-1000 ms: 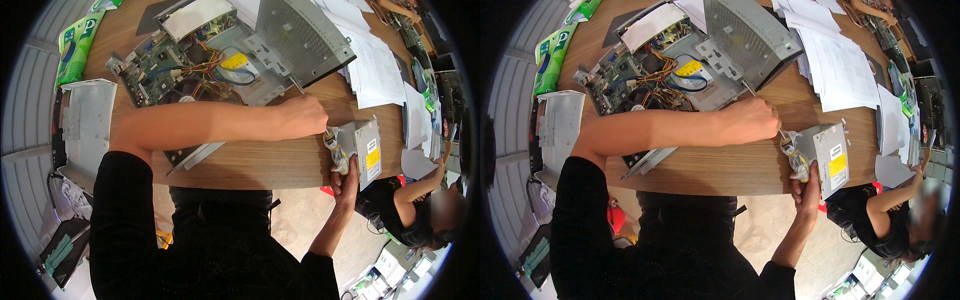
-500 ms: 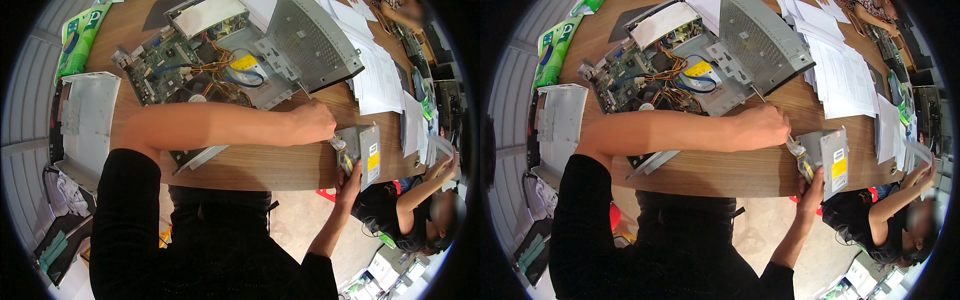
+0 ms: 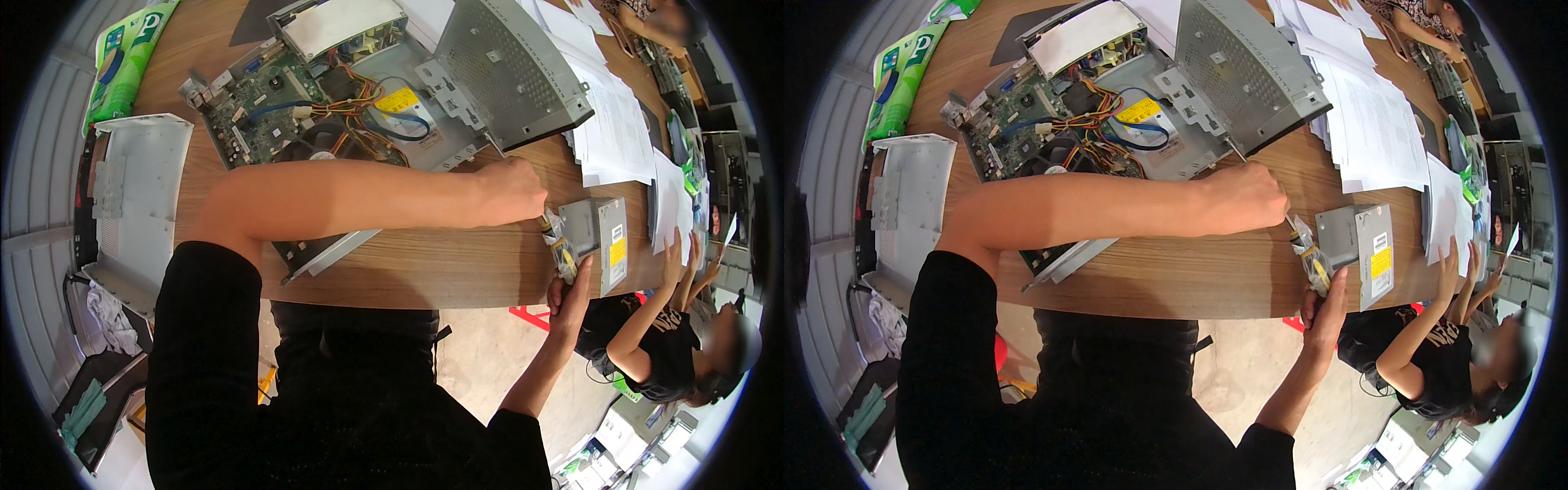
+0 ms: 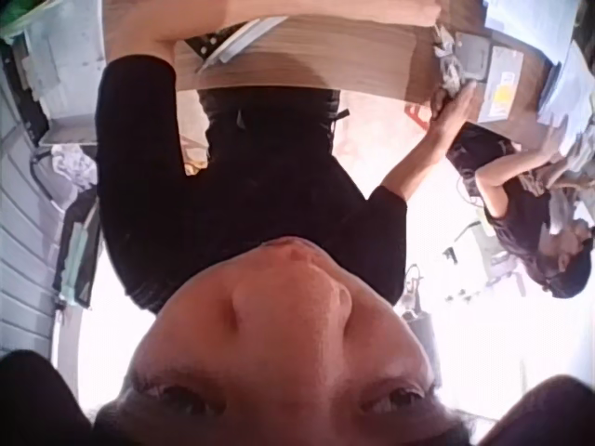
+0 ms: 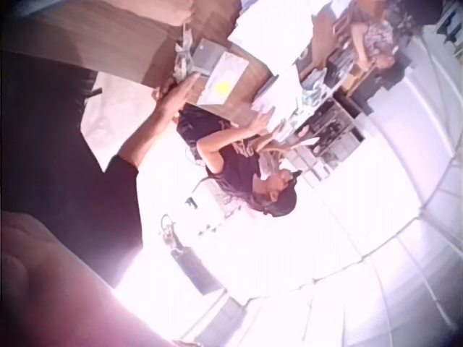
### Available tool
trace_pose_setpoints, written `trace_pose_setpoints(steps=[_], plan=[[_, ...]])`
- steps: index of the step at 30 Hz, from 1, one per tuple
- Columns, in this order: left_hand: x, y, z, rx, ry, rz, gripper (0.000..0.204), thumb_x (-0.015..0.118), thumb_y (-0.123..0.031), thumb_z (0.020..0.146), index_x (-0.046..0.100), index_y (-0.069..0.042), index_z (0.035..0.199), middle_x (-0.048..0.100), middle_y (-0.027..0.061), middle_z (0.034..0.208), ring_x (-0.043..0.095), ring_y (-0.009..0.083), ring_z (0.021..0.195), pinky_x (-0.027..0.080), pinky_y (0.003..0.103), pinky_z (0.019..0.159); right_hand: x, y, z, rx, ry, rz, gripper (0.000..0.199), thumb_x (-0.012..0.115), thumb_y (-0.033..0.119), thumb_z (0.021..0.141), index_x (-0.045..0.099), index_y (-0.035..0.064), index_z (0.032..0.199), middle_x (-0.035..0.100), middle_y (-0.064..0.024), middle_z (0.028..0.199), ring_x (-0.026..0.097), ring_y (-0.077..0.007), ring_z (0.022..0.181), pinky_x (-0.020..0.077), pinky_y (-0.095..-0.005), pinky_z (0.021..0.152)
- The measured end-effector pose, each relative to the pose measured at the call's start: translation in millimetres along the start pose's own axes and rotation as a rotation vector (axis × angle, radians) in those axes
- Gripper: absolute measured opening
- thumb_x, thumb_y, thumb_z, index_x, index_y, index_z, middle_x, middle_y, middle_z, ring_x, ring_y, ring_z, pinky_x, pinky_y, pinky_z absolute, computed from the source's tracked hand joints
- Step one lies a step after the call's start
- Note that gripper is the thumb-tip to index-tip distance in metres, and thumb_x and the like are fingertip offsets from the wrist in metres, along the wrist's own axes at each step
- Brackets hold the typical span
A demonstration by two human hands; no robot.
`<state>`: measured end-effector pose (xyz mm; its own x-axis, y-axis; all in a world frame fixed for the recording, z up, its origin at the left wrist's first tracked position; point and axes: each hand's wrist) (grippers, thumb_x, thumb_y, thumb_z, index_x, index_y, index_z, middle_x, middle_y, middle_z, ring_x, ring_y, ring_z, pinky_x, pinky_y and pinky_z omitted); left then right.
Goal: The person disassembles a computer by using a screwdriver to remove screws from the power supply unit and interior components, disconnecting wires from the motherboard, and lifting out the metal housing for the disk drives.
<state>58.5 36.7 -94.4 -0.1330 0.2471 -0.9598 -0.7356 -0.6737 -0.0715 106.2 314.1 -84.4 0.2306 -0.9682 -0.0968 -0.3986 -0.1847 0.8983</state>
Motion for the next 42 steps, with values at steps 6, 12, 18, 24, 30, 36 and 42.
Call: trace_pose_setpoints(steps=[6,12,18,24,30,36,42], plan=[[-7,0,0,0.033,0.0,-0.049,0.005,0.066,-0.006,0.068,0.067,-0.003,0.065,0.068,0.0126,0.068,0.07,0.0286,0.07,0.056,0.039,0.061,24,-25,-11,-0.499,-0.3,-0.336,0.06,0.05,0.054,0.098,0.058,-0.0028,0.115,0.052,-0.0026,0.066,0.045,-0.0075,0.046,0.032,-0.0211,0.04],[-6,6,-3,0.029,-0.053,-0.052,0.004,0.066,-0.006,0.067,0.069,-0.004,0.067,0.067,0.0138,0.066,0.07,0.0301,0.068,0.056,0.04,0.059,8,-5,3,0.058,-0.381,-0.167,0.055,0.054,0.049,0.098,0.057,-0.0016,0.12,0.057,-0.0024,0.071,0.046,-0.008,0.047,0.0328,-0.0216,0.04],[-5,1,2,0.027,-0.11,-0.071,0.004,0.066,-0.006,0.065,0.068,-0.003,0.063,0.065,0.0144,0.063,0.069,0.0307,0.065,0.056,0.041,0.058,-12,-50,8,-0.741,-0.364,-0.688,0.056,0.062,0.041,0.095,0.053,-0.0036,0.127,0.063,-0.0079,0.088,0.056,-0.0117,0.067,0.0456,-0.0242,0.058],[-5,-7,-1,-0.023,-0.107,-0.031,0.004,0.066,-0.005,0.065,0.068,-0.003,0.063,0.064,0.0143,0.061,0.069,0.0301,0.064,0.055,0.041,0.057,-9,-38,17,-0.6,-0.279,-0.355,0.044,0.063,0.038,0.095,0.057,-0.0017,0.113,0.058,-0.0001,0.083,0.045,-0.0053,0.062,0.0338,-0.0204,0.053],[-3,-10,0,-0.014,-0.075,-0.017,0.006,0.064,-0.006,0.067,0.067,-0.003,0.063,0.066,0.0153,0.065,0.07,0.031,0.067,0.056,0.04,0.059,22,-7,0,-0.213,-0.284,0.026,0.033,0.058,0.039,0.097,0.059,0.0066,0.1,0.043,0.0084,0.066,0.028,0.0,0.045,0.0176,-0.0197,0.039],[-14,-5,3,0.06,0.01,0.024,0.009,0.062,-0.007,0.075,0.067,0.0,0.077,0.068,0.0157,0.073,0.07,0.03,0.074,0.056,0.039,0.063,42,-30,-13,-0.336,-0.448,0.115,0.037,0.064,0.038,0.095,0.059,0.0015,0.103,0.043,0.0031,0.062,0.037,-0.0038,0.046,0.0282,-0.0213,0.038],[-42,-23,1,0.09,-0.011,-0.064,0.021,0.063,-0.017,0.085,0.067,-0.001,0.099,0.068,0.0138,0.085,0.069,0.0282,0.081,0.056,0.04,0.068,3,-23,-62,-0.696,-0.587,0.332,0.037,0.061,0.038,0.096,0.056,0.0013,0.1,0.05,-0.0006,0.07,0.045,-0.0087,0.051,0.035,-0.0224,0.042]])
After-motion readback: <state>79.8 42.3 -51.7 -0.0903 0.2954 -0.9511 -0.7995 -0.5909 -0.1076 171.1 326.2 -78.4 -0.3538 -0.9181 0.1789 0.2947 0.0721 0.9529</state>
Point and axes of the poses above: each hand's wrist, its own z-axis towards the middle knuckle, its own x-axis out of the palm, y = z × x
